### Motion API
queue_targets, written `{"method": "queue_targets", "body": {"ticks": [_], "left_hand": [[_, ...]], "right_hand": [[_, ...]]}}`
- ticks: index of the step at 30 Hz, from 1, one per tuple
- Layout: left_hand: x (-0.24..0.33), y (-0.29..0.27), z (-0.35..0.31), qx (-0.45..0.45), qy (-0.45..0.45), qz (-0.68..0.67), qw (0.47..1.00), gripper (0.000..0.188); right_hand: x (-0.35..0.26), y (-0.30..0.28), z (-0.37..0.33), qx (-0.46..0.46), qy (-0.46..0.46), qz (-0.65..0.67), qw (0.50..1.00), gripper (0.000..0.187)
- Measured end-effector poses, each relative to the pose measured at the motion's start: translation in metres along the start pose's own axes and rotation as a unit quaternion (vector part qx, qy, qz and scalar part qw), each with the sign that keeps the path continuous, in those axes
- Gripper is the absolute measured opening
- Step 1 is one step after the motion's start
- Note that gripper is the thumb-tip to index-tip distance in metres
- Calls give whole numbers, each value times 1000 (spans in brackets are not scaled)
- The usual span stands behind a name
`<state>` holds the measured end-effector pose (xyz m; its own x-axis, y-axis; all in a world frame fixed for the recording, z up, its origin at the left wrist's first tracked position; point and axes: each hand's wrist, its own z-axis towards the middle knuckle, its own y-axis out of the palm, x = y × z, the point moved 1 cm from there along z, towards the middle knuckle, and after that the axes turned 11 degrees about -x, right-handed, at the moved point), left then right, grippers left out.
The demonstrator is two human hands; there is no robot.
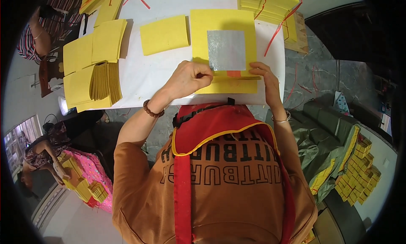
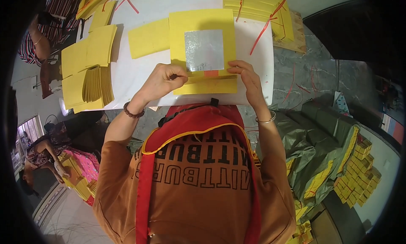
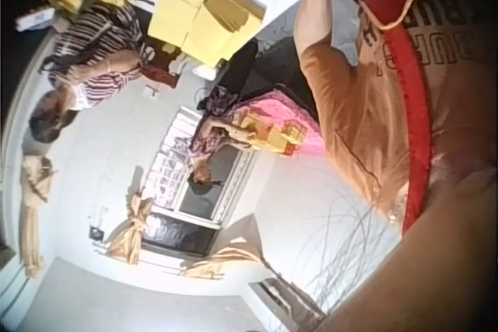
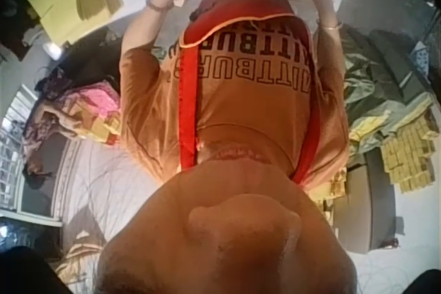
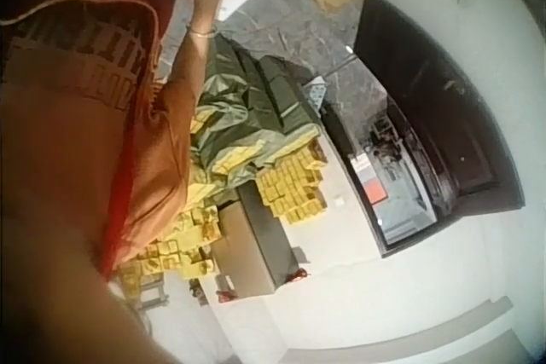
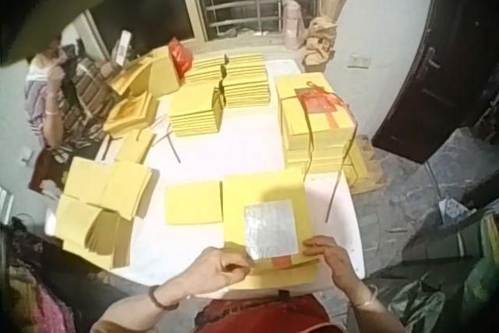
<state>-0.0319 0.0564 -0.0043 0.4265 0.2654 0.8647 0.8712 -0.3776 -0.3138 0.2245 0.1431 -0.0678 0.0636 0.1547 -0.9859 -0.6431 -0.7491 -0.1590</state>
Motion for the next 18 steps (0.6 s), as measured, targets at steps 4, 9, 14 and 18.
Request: {"method": "queue_targets", "body": {"ticks": [4, 9, 14, 18], "left_hand": [[-5, -2, 2, 1, 12, -14, 1000, 14], [-5, -7, 4, -27, -9, -77, 997, 14], [-8, -7, 5, -36, -3, -124, 992, 12], [-7, -8, 5, -48, -9, -122, 991, 11]], "right_hand": [[2, -2, -1, -7, -7, 0, 1000, 41], [2, -1, 0, -11, -19, 6, 1000, 26], [1, 3, 3, 12, 11, -43, 999, 29], [4, 3, 3, 20, 10, -45, 999, 31]]}}
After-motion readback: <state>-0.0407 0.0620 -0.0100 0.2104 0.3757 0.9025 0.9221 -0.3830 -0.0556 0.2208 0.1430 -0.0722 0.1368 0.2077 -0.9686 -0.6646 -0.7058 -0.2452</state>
